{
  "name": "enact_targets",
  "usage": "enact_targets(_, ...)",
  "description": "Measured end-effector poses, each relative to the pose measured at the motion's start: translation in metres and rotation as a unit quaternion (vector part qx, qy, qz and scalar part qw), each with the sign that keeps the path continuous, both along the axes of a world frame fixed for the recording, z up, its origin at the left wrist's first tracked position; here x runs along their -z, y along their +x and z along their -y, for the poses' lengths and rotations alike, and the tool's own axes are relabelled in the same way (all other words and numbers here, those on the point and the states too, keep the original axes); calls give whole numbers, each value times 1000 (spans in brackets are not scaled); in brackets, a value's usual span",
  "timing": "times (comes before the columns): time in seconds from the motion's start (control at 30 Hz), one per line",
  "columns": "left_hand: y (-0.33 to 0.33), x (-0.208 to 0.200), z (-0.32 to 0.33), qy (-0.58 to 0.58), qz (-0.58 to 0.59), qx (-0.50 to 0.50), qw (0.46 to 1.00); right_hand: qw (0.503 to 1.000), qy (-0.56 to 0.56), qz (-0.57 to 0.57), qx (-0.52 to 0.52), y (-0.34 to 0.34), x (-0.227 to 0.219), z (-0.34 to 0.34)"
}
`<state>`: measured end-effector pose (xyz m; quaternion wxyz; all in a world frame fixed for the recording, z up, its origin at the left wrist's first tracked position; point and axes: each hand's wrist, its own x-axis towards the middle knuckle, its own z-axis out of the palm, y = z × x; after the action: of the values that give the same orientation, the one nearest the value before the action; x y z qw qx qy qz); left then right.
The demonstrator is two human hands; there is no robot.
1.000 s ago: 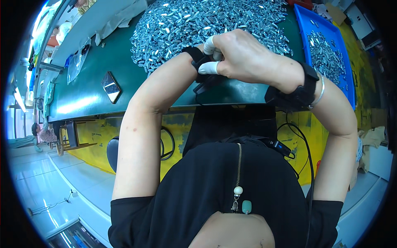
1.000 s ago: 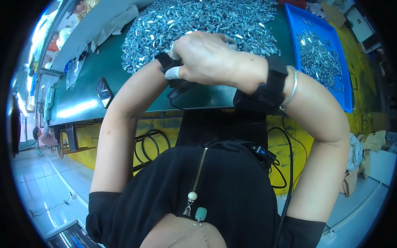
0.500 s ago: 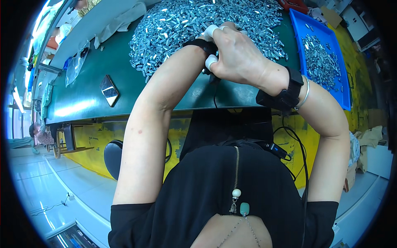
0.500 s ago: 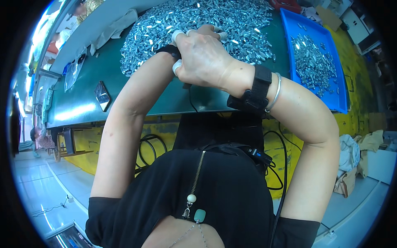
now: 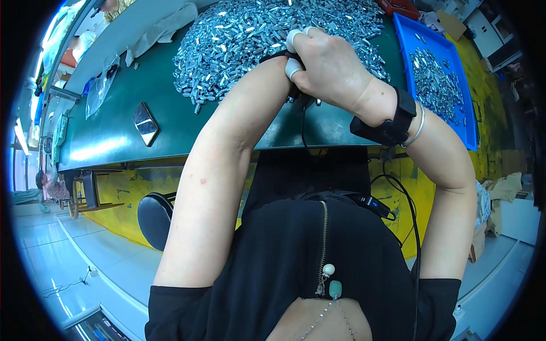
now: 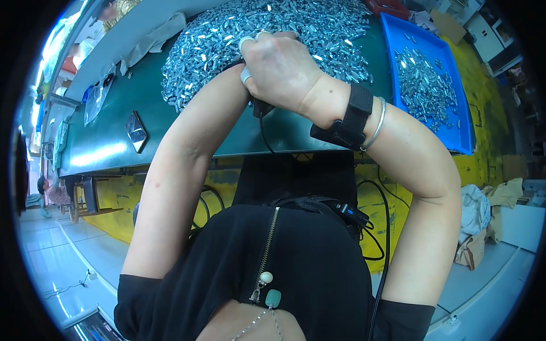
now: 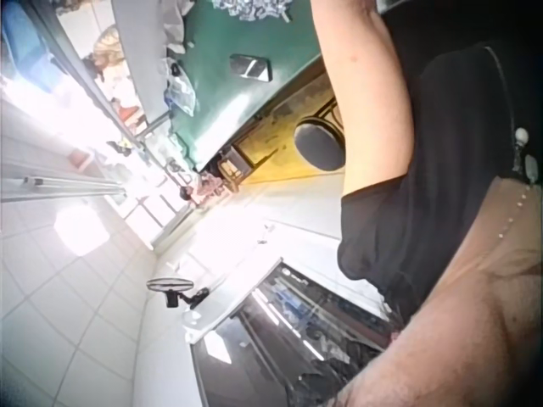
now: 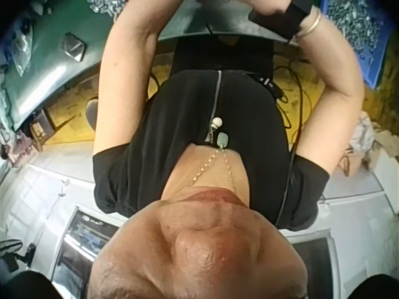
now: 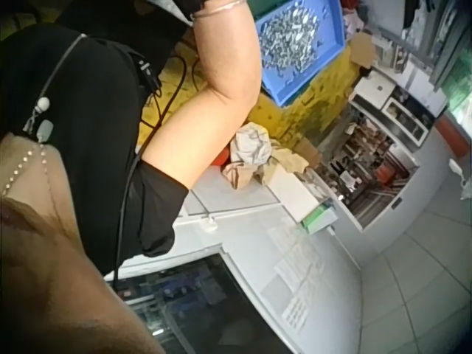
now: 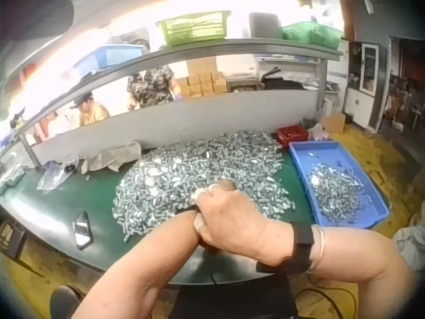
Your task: Assembling small white plastic components at a manual workstation.
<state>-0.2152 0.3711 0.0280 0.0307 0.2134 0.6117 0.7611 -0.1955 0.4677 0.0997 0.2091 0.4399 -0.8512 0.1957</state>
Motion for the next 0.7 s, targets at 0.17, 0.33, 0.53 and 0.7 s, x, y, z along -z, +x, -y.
enact_targets(0.17,-25,-6,-1,-39,7,-15,999,1000,-13,-18,-11,-8,7,-3)
enact_targets(0.33,-21,-3,1,-78,15,-28,996,999,-19,-45,0,-9,9,-6)
enact_targets(0.53,-23,-4,18,-131,29,-47,990,994,-50,81,-57,12,-1,-5)
enact_targets(0.7,-68,-7,8,-177,36,-59,982,978,-123,109,-131,11,-7,-1)
